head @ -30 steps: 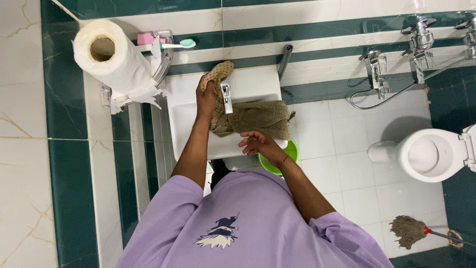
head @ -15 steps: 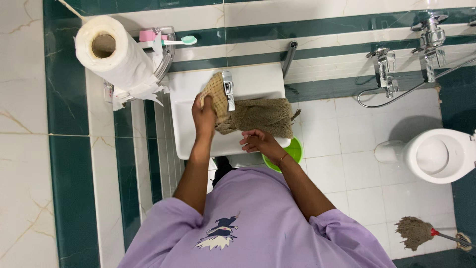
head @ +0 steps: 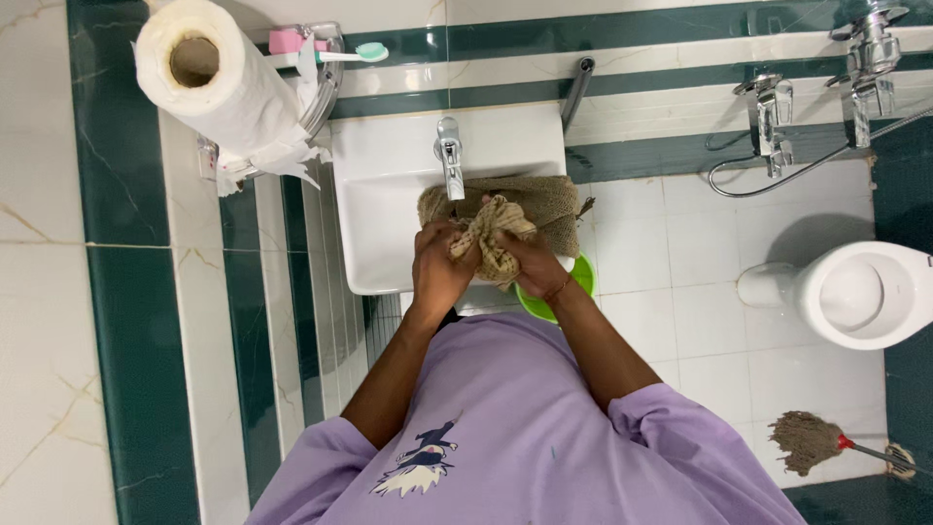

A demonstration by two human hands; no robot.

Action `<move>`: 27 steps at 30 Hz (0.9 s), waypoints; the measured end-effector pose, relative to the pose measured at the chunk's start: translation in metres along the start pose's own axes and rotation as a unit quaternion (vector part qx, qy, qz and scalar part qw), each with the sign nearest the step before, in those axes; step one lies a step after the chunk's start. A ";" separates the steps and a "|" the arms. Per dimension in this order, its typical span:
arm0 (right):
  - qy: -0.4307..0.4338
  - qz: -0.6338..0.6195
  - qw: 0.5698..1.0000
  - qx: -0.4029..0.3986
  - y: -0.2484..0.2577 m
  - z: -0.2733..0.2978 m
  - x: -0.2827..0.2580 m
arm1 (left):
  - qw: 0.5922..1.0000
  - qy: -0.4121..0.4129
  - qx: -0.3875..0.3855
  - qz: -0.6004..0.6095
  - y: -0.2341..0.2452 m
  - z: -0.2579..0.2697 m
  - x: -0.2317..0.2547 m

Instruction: The person wipes bathroom taps and fixtures using a cloth, moving between different faucets and a bidet sprayer while holding the cloth.

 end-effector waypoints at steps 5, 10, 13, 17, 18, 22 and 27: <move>0.076 0.261 0.957 0.105 -0.012 -0.041 -0.040 | 0.971 0.189 -0.103 0.108 0.019 -0.018 0.019; 0.216 0.383 0.894 0.082 -0.052 -0.109 -0.109 | 0.971 0.183 -0.097 0.120 0.030 -0.011 0.009; 0.341 0.465 0.817 -0.018 -0.060 -0.147 -0.112 | 0.960 0.225 -0.121 0.116 0.036 -0.005 0.003; 0.185 0.466 0.865 -0.012 -0.047 -0.179 -0.079 | 0.951 0.244 -0.125 0.141 0.039 0.004 -0.016; 0.162 0.468 0.869 -0.002 -0.044 -0.180 -0.065 | 0.962 0.213 -0.116 0.122 0.040 0.005 -0.021; 0.073 0.297 0.945 0.115 -0.033 -0.164 -0.045 | 0.943 0.285 -0.151 0.078 0.049 0.011 -0.033; 0.152 0.229 0.956 0.106 -0.027 -0.129 -0.020 | 0.929 0.320 -0.146 0.115 0.053 0.011 -0.034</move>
Point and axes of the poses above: each hand's wrist, its own z-axis away from the middle knuckle, its own y-axis out of the back of the hand, x = y × z, the point moved 1 cm from there along -z, towards the middle knuckle, and after that the axes turned 9 degrees about y, right-handed, at the moved point
